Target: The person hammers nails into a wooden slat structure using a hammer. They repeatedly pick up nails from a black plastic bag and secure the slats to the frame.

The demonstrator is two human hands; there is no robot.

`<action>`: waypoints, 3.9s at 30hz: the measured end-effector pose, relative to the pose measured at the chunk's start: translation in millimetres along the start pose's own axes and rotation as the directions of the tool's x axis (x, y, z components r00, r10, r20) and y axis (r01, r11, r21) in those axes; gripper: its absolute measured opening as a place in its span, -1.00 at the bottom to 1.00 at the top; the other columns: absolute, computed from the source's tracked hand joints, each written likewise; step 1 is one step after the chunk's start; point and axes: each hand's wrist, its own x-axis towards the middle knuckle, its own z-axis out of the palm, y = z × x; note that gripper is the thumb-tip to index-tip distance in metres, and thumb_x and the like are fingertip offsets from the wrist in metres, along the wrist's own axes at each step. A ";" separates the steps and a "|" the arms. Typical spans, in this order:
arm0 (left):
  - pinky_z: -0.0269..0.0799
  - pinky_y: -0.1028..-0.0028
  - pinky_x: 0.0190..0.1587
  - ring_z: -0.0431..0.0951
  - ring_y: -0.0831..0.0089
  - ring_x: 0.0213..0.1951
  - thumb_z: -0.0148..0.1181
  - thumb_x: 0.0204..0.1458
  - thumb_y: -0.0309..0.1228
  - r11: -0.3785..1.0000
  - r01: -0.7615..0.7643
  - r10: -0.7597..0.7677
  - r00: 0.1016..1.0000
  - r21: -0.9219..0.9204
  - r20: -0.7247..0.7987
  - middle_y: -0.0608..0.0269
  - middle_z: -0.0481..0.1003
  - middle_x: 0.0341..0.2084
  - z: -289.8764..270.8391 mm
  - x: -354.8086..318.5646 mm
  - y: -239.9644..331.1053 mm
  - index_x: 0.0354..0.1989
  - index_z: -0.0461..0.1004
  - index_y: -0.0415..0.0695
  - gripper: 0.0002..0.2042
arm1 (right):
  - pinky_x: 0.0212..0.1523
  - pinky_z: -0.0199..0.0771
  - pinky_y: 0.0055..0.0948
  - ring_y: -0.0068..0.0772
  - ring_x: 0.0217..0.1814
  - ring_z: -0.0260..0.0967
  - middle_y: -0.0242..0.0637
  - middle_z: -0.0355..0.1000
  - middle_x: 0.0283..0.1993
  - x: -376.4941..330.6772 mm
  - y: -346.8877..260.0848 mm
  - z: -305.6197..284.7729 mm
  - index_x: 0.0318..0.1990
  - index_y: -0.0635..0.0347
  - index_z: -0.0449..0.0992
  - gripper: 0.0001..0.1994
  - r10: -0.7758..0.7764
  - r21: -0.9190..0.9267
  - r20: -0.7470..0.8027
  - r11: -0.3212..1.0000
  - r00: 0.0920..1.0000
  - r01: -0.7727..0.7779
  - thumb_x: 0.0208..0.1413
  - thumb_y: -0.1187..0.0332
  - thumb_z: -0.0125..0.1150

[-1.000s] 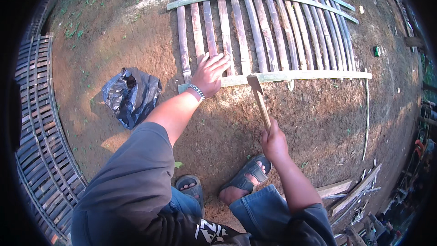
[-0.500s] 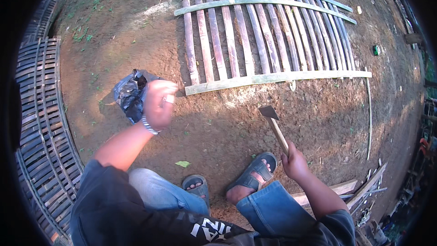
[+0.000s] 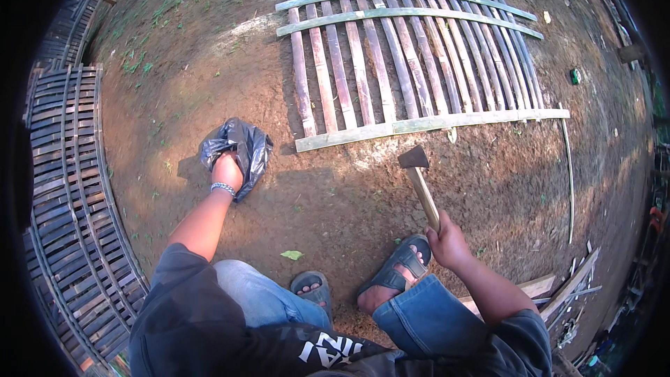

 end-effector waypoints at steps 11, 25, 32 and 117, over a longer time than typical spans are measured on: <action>0.50 0.13 0.12 0.58 0.00 0.06 -0.04 0.26 -0.36 0.985 0.014 -0.029 0.996 0.170 0.088 -0.03 0.58 0.02 -4.0 8.1 -1.3 0.05 0.57 -0.04 -0.70 | 0.01 0.50 0.07 0.35 -0.01 0.50 0.26 0.52 -0.11 -9.1 -5.8 6.8 0.31 0.21 0.23 -0.48 -0.077 -0.014 0.003 0.997 0.997 0.077 0.23 0.33 0.19; 0.54 0.06 0.03 0.63 -0.10 -0.04 0.03 0.24 -0.36 0.987 -0.031 0.013 0.993 0.156 0.116 -0.12 0.61 -0.07 6.0 6.3 -2.4 0.00 0.57 -0.18 -0.72 | -0.04 0.50 0.11 0.29 -0.09 0.52 0.18 0.53 -0.20 -7.5 -7.3 8.4 0.23 0.18 0.28 -0.54 -0.102 0.051 0.087 0.994 0.991 0.098 0.22 0.31 0.19; 0.51 0.10 -0.03 0.63 -0.15 -0.11 -0.02 0.12 -0.55 0.986 -0.067 0.042 0.985 -0.150 -0.165 -0.24 0.62 -0.23 7.3 5.4 -10.3 -0.20 0.59 -0.28 -0.78 | -0.04 0.49 0.11 0.29 -0.08 0.51 0.18 0.53 -0.20 -1.7 -6.0 21.3 0.19 0.19 0.28 -0.58 -0.168 0.035 0.087 0.986 0.982 0.165 0.22 0.32 0.17; 0.13 0.07 0.43 0.42 0.24 0.29 0.28 0.09 -0.40 0.566 -0.798 0.763 0.602 -0.206 -0.235 0.25 0.54 0.13 91.4 64.2 190.1 -0.03 0.56 -0.07 -0.74 | -0.36 0.47 -0.36 -0.47 -0.42 0.45 -0.28 0.48 -0.40 49.6 -45.9 98.9 0.06 0.28 0.43 -0.63 0.164 0.533 -0.066 0.839 0.984 -0.105 0.19 0.31 0.33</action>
